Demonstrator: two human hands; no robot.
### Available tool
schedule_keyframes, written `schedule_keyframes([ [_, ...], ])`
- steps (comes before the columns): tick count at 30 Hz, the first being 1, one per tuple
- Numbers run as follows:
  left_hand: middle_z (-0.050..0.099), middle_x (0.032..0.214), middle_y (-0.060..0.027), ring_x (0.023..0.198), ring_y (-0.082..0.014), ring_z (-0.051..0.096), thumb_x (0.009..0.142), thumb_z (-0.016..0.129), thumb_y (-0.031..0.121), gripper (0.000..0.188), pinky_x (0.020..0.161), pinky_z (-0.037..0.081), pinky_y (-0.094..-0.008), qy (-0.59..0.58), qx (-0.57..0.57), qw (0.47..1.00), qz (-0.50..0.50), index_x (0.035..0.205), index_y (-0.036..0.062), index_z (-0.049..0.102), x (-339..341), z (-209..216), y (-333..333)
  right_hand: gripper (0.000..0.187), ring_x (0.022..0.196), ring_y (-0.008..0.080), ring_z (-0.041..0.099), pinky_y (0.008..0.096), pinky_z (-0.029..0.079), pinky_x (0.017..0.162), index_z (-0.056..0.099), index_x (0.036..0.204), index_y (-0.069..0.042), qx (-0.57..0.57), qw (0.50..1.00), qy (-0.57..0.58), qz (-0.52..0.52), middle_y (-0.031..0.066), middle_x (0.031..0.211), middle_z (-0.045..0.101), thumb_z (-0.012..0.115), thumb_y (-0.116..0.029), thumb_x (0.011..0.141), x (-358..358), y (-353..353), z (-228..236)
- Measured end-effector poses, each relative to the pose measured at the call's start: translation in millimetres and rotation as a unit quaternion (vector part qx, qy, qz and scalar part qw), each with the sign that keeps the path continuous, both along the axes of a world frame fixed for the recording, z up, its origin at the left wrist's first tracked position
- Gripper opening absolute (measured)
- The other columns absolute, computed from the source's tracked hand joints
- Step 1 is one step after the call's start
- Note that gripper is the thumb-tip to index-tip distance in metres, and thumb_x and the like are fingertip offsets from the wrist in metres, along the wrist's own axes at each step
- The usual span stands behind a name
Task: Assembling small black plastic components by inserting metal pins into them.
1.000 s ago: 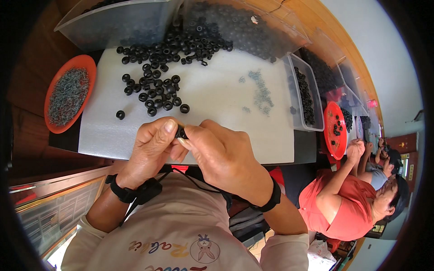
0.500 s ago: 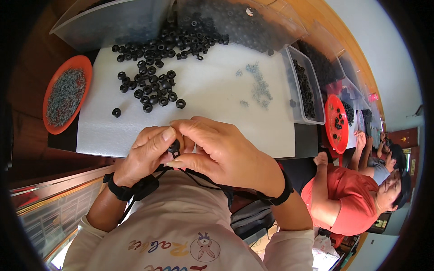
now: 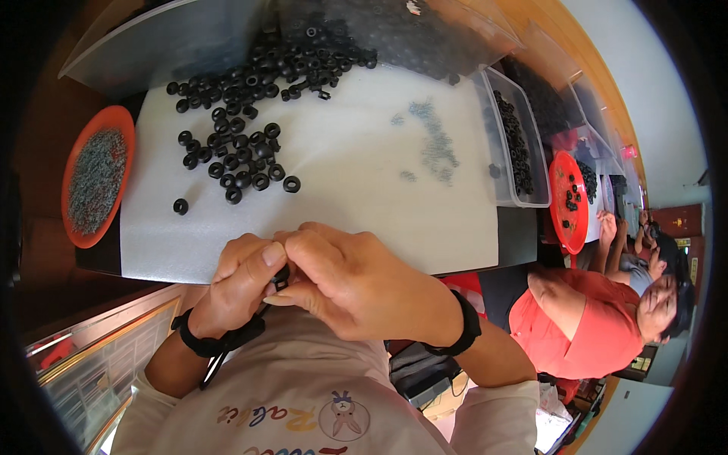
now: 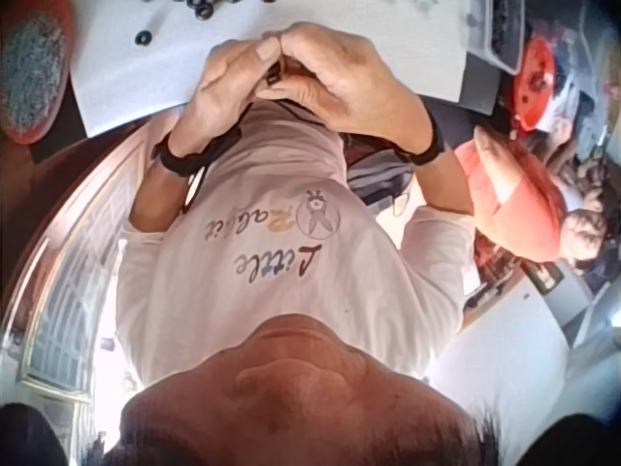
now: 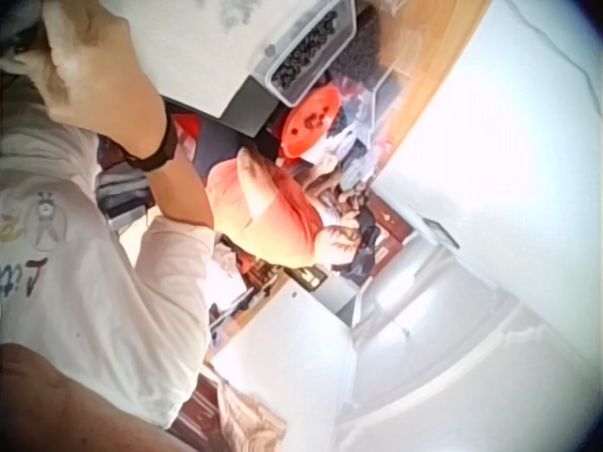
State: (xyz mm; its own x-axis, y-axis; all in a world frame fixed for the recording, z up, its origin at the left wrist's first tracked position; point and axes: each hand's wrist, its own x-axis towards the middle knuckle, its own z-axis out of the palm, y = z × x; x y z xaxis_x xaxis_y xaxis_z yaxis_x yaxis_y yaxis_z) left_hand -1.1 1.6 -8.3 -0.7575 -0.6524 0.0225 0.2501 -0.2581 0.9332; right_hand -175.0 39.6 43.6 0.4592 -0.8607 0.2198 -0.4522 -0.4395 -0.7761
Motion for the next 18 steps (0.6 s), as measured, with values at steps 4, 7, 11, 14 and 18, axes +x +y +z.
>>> schedule_keyframes([
  [4, 0.046, 0.058, -0.0010, 0.056, -0.0083, 0.040, 0.099, 0.041, 0.031, 0.046, 0.050, 0.032, -0.0267, -0.010, 0.008, 0.999, 0.032, 0.068, -0.0010, 0.050, -0.6, 2.5, 0.4, 0.037, 0.063, 0.0279, 0.056, 0.0352, 0.045, 0.054, 0.051, 0.099, 0.001, -0.007, 1.000, -0.017, -0.009, 0.0125, 0.076, 0.053, 0.075, -0.009, 0.073, 1.5, -3.1, -2.8],
  [7, 0.045, 0.057, -0.0005, 0.055, -0.0078, 0.038, 0.099, 0.040, 0.033, 0.046, 0.049, 0.031, -0.0264, 0.018, 0.001, 0.998, 0.057, 0.069, -0.0004, 0.050, -1.5, 0.6, -0.1, 0.038, 0.062, 0.0261, 0.056, 0.0344, 0.045, 0.053, 0.052, 0.102, -0.001, 0.007, 1.000, -0.024, -0.018, 0.0112, 0.076, 0.054, 0.075, -0.010, 0.073, 0.7, -9.3, 0.8],
  [11, 0.043, 0.058, 0.0004, 0.054, -0.0066, 0.035, 0.100, 0.039, 0.035, 0.046, 0.049, 0.029, -0.0251, 0.013, 0.005, 0.998, 0.064, 0.071, 0.0012, 0.050, 1.1, -5.8, -0.1, 0.034, 0.058, 0.0225, 0.057, 0.0321, 0.045, 0.051, 0.054, 0.101, -0.005, 0.076, 0.989, -0.070, -0.109, 0.0078, 0.073, 0.056, 0.075, -0.011, 0.075, 4.6, -2.8, -0.5],
  [14, 0.041, 0.061, 0.0016, 0.055, -0.0055, 0.032, 0.100, 0.037, 0.036, 0.044, 0.050, 0.028, -0.0236, 0.022, 0.045, 0.996, 0.075, 0.074, 0.0026, 0.051, -1.7, -4.6, 0.8, 0.028, 0.055, 0.0222, 0.057, 0.0312, 0.045, 0.048, 0.055, 0.097, -0.005, -0.005, 0.993, -0.052, -0.109, 0.0073, 0.071, 0.057, 0.073, -0.010, 0.076, 7.8, -3.2, 0.0],
  [18, 0.039, 0.064, 0.0028, 0.058, -0.0050, 0.032, 0.101, 0.036, 0.035, 0.043, 0.052, 0.028, -0.0221, 0.051, 0.065, 0.994, 0.074, 0.077, 0.0036, 0.050, -2.2, -3.2, 1.2, 0.023, 0.054, 0.0220, 0.057, 0.0309, 0.044, 0.045, 0.056, 0.093, -0.004, -0.126, 0.989, -0.014, -0.082, 0.0076, 0.071, 0.057, 0.072, -0.005, 0.077, 8.1, -2.8, -6.2],
])
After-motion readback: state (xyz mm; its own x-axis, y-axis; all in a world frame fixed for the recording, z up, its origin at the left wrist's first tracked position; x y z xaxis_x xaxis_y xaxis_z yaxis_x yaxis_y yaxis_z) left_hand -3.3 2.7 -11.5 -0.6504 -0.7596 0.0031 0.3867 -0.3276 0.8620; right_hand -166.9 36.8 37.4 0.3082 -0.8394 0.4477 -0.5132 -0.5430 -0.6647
